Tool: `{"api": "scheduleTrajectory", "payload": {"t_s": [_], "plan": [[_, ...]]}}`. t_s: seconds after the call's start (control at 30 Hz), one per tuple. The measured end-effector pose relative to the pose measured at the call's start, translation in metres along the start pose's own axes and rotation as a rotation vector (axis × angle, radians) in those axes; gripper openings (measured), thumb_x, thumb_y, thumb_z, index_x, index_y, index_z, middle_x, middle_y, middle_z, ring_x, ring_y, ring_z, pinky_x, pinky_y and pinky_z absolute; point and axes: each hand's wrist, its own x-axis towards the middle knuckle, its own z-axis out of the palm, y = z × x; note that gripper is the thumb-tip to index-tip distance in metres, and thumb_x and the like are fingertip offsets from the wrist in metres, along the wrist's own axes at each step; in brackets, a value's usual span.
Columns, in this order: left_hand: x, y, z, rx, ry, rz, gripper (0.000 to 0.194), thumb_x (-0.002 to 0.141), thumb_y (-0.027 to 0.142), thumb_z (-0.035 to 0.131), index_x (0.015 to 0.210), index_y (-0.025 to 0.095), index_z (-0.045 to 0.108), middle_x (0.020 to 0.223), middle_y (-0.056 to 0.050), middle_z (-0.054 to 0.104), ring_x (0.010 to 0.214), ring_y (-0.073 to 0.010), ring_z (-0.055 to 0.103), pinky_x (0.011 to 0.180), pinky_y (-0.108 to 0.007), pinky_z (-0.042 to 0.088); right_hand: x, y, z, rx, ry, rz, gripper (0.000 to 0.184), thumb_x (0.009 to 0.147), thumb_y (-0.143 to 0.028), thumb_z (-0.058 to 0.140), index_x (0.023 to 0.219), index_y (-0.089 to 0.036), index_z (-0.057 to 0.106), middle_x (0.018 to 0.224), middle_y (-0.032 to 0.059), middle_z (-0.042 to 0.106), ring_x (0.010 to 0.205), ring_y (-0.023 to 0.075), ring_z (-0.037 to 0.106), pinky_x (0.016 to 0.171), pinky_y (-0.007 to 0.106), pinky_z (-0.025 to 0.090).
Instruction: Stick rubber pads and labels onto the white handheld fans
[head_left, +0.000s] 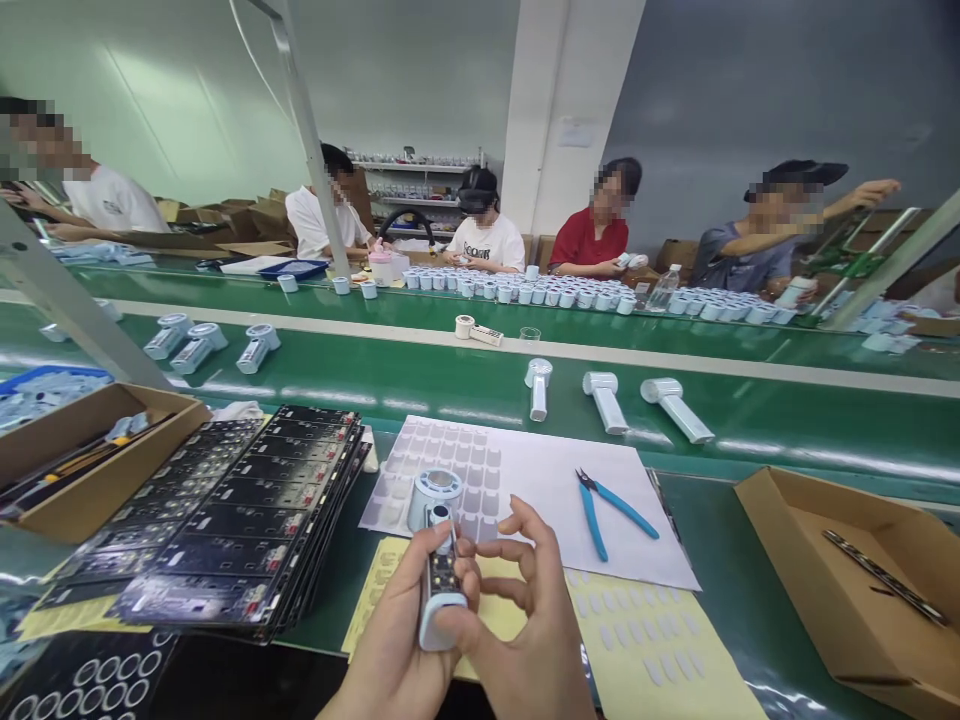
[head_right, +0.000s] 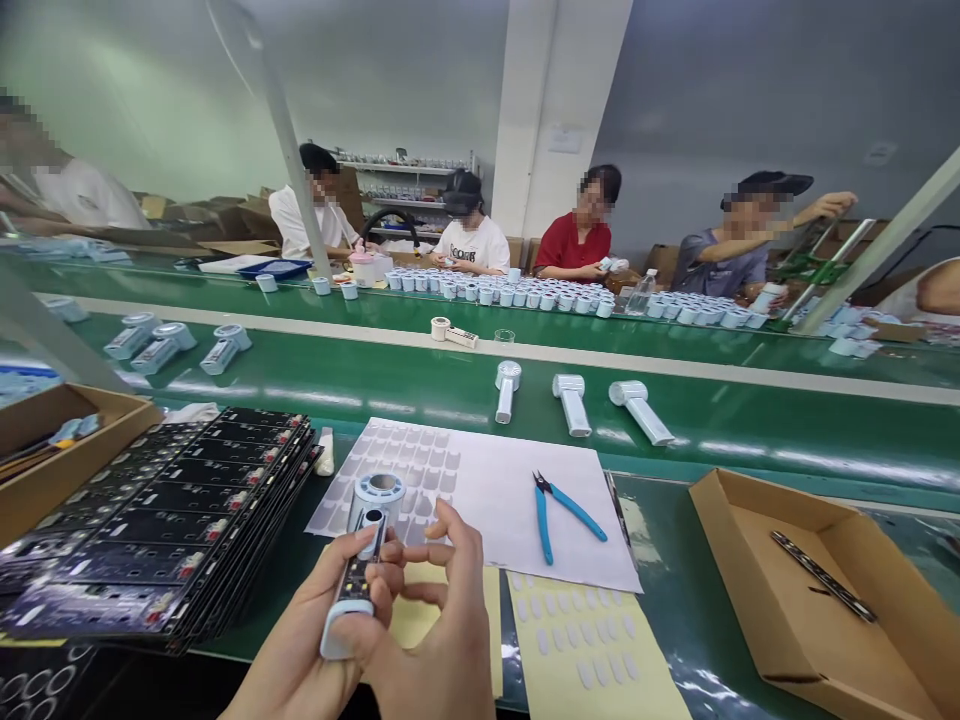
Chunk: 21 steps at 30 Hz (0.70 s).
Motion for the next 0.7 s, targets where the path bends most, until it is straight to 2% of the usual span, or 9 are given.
{"api": "scheduleTrajectory", "payload": {"t_s": [0.07,0.13,0.2,0.27,0.37,0.5,0.63,0.7], "plan": [[0.005,0.004,-0.008,0.113,-0.024,0.095,0.018,0.091,0.009,0.053,0.077,0.01,0.063,0.066,-0.003,0.061,0.045,-0.0064,0.056,0.044,-0.015,0.053,0.005,0.004,-0.008,0.074,-0.038,0.093,0.062,0.076,-0.043,0.075,0.132,-0.029,0.051,0.116,0.0075,0.064,0.095,0.0257,0.07,0.068,0.032,0.059],[0.013,0.008,-0.018,0.23,-0.033,0.193,0.013,0.084,0.003,0.06,0.074,0.009,0.066,0.063,-0.005,0.064,0.049,-0.0109,0.061,0.05,-0.02,0.056,0.008,0.01,-0.018,0.031,-0.088,0.096,0.044,0.083,-0.049,0.068,0.121,-0.027,0.06,0.103,0.0057,0.067,0.094,0.0242,0.068,0.066,0.028,0.056],[0.023,0.012,-0.031,0.334,-0.048,0.257,0.007,0.077,0.002,0.068,0.076,0.009,0.069,0.066,-0.009,0.069,0.059,-0.0167,0.068,0.061,-0.024,0.059,0.007,0.017,-0.026,-0.083,-0.161,0.072,0.022,0.085,-0.043,0.067,0.099,-0.026,0.068,0.099,0.0046,0.068,0.088,0.0213,0.066,0.064,0.025,0.051],[0.032,0.015,-0.043,0.42,-0.083,0.29,0.013,0.07,0.005,0.076,0.081,0.009,0.073,0.077,-0.012,0.074,0.077,-0.0212,0.073,0.073,-0.025,0.058,0.004,0.025,-0.031,-0.174,-0.234,0.075,0.01,0.083,-0.033,0.067,0.08,-0.024,0.068,0.102,0.0038,0.069,0.077,0.0172,0.064,0.057,0.023,0.047],[0.041,0.015,-0.056,0.551,-0.132,0.322,0.022,0.063,0.015,0.083,0.084,0.013,0.075,0.092,-0.011,0.077,0.095,-0.0242,0.071,0.085,-0.026,0.054,-0.004,0.038,-0.03,-0.278,-0.275,0.065,0.007,0.079,-0.024,0.067,0.073,-0.023,0.066,0.097,0.0023,0.068,0.066,0.0149,0.061,0.054,0.024,0.045],[0.046,0.013,-0.063,0.674,-0.165,0.365,0.027,0.061,0.025,0.083,0.085,0.016,0.075,0.097,-0.01,0.077,0.103,-0.0265,0.068,0.093,-0.03,0.049,-0.011,0.051,-0.023,-0.446,-0.298,-0.095,0.011,0.082,-0.016,0.06,0.074,-0.023,0.063,0.094,0.0026,0.067,0.085,0.0193,0.068,0.073,0.028,0.049],[0.046,0.012,-0.063,0.709,-0.17,0.374,0.029,0.061,0.028,0.083,0.087,0.017,0.075,0.1,-0.011,0.076,0.11,-0.0287,0.066,0.096,-0.032,0.048,-0.014,0.055,-0.02,-0.674,-0.319,-0.288,0.015,0.085,-0.012,0.054,0.078,-0.023,0.062,0.094,0.0033,0.067,0.083,0.0206,0.066,0.066,0.029,0.044],[0.046,0.013,-0.063,0.714,-0.168,0.376,0.029,0.061,0.028,0.082,0.087,0.017,0.074,0.101,-0.011,0.076,0.112,-0.0288,0.066,0.096,-0.032,0.047,-0.013,0.054,-0.023,-0.644,-0.347,-0.287,0.016,0.084,-0.011,0.055,0.077,-0.023,0.062,0.091,0.0028,0.067,0.084,0.0204,0.065,0.068,0.029,0.044]]}}
